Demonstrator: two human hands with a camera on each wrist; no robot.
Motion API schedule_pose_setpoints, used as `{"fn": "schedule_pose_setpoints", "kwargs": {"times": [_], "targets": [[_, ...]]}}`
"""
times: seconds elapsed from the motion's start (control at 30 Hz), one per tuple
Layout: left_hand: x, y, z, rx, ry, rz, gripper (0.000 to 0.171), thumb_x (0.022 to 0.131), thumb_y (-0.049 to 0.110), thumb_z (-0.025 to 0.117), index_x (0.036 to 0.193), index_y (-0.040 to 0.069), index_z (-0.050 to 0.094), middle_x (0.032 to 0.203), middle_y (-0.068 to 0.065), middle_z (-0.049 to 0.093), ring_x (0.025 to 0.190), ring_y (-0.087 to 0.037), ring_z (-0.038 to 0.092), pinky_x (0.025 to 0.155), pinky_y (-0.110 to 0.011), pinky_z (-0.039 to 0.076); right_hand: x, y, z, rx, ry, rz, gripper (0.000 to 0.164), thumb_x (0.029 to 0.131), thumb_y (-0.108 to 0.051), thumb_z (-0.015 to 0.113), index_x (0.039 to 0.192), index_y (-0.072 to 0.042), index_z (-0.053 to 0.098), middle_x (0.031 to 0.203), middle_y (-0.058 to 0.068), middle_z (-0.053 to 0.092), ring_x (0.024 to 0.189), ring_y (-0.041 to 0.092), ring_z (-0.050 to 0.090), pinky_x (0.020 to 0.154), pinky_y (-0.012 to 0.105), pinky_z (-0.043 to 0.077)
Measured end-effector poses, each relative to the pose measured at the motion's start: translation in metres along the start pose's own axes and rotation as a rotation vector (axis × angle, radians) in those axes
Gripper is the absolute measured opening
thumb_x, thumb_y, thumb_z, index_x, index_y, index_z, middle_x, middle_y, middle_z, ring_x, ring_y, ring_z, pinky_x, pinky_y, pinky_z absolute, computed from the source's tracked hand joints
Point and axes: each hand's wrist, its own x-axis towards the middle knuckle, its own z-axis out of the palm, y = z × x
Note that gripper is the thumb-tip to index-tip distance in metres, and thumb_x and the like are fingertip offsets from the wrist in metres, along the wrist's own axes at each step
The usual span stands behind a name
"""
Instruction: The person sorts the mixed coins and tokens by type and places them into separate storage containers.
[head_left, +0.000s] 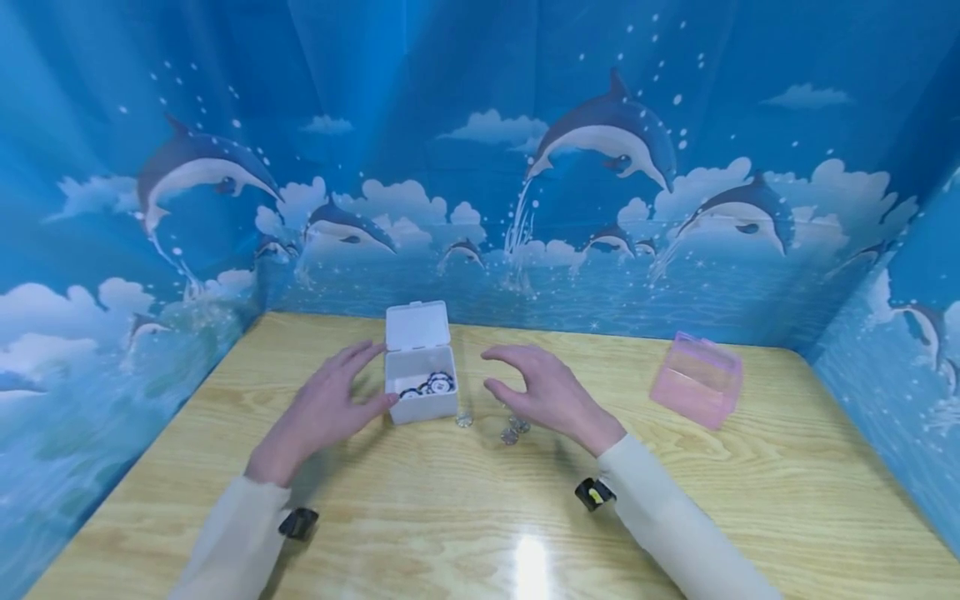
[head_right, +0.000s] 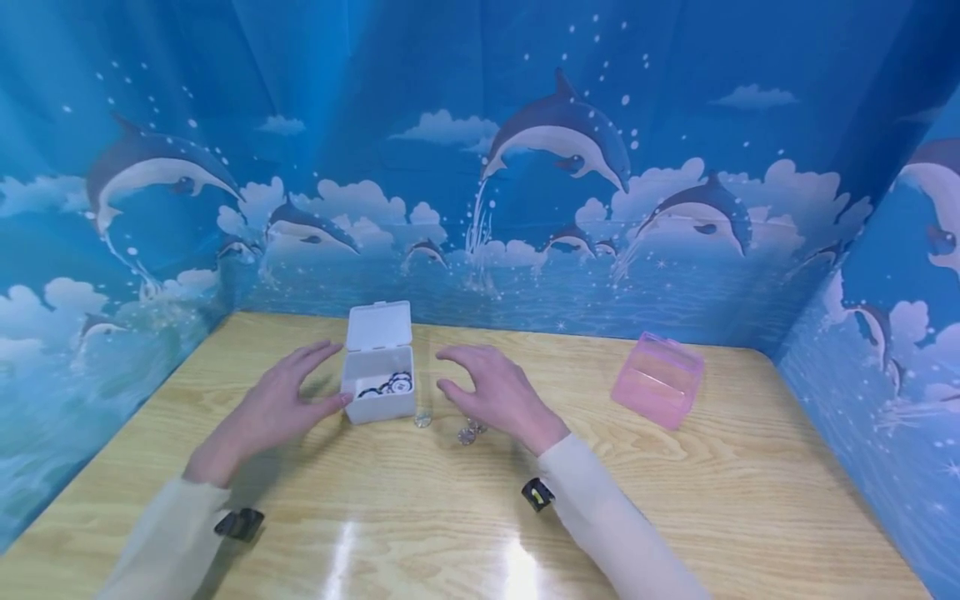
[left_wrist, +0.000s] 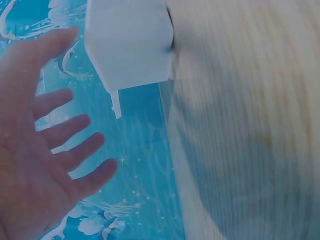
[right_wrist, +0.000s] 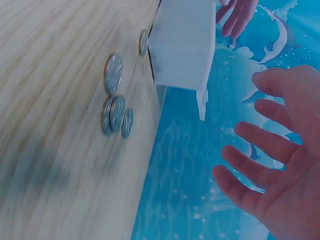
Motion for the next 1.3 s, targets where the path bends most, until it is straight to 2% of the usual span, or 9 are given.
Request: {"fn": "schedule_pose_setpoints", "kwargs": {"times": [0.2,0.47,0.63,0.8,1.03,1.13,1.3], "targets": [[-0.004,0.003,0.004,0.116,0.047,0.047,0.093,0.092,0.07,0.058,0.164,0.023,0.023,0.171,-0.017,0.02,0.154,-0.046,0.024,0.117,-0.075,0.027,-0.015,0.005,-0.009,-0.114,0.013,0.026,0.052,0.1,-0.04,0.065,0.146,-0.019,0.057,0.151,0.009,0.057,0.139,0.035,0.054,0.113,0.06,0.046],[-0.009,0.01,0.009,0.17,0.02,0.035,0.094,0.092,0.077,0.049,0.165,0.027,0.017,0.173,-0.015,0.008,0.158,-0.044,0.013,0.123,-0.074,0.016,-0.032,0.014,-0.019,-0.258,0.027,0.053,0.067,0.097,-0.055,0.063,0.153,-0.022,0.049,0.161,0.015,0.043,0.147,0.047,0.04,0.112,0.072,0.04],[-0.009,0.013,0.008,0.195,0.005,0.023,0.094,0.093,0.076,0.049,0.166,0.031,0.009,0.173,-0.014,0.003,0.158,-0.047,0.008,0.121,-0.077,0.01,-0.041,0.02,-0.024,-0.34,-0.01,0.155,0.079,0.094,-0.068,0.056,0.16,-0.027,0.037,0.168,0.015,0.028,0.152,0.051,0.025,0.119,0.074,0.027],[-0.005,0.016,0.008,0.205,-0.006,0.007,0.096,0.092,0.076,0.05,0.166,0.032,0.006,0.173,-0.014,0.002,0.157,-0.05,0.006,0.118,-0.081,0.008,-0.049,0.027,-0.029,-0.42,-0.024,0.263,0.086,0.092,-0.077,0.049,0.162,-0.031,0.03,0.17,0.016,0.02,0.152,0.055,0.019,0.116,0.081,0.02],[-0.005,0.015,0.011,0.209,0.014,-0.008,0.098,0.09,0.077,0.051,0.166,0.03,0.01,0.173,-0.016,0.004,0.157,-0.051,0.005,0.117,-0.083,0.007,-0.059,0.042,-0.033,-0.454,-0.039,0.354,0.09,0.091,-0.082,0.042,0.163,-0.032,0.024,0.171,0.016,0.014,0.152,0.059,0.012,0.114,0.085,0.013],[-0.005,0.014,0.011,0.208,0.015,-0.015,0.098,0.09,0.078,0.051,0.166,0.03,0.011,0.173,-0.016,0.005,0.157,-0.051,0.005,0.116,-0.083,0.008,-0.064,0.047,-0.035,-0.466,-0.033,0.366,0.09,0.092,-0.081,0.042,0.164,-0.031,0.024,0.171,0.017,0.015,0.151,0.06,0.013,0.113,0.086,0.012],[-0.005,0.012,0.013,0.21,0.02,-0.019,0.097,0.09,0.077,0.051,0.166,0.03,0.011,0.173,-0.016,0.004,0.157,-0.051,0.006,0.116,-0.083,0.008,-0.071,0.055,-0.04,-0.463,-0.028,0.378,0.091,0.092,-0.08,0.043,0.164,-0.029,0.021,0.17,0.02,0.017,0.15,0.062,0.012,0.115,0.085,0.004]]}}
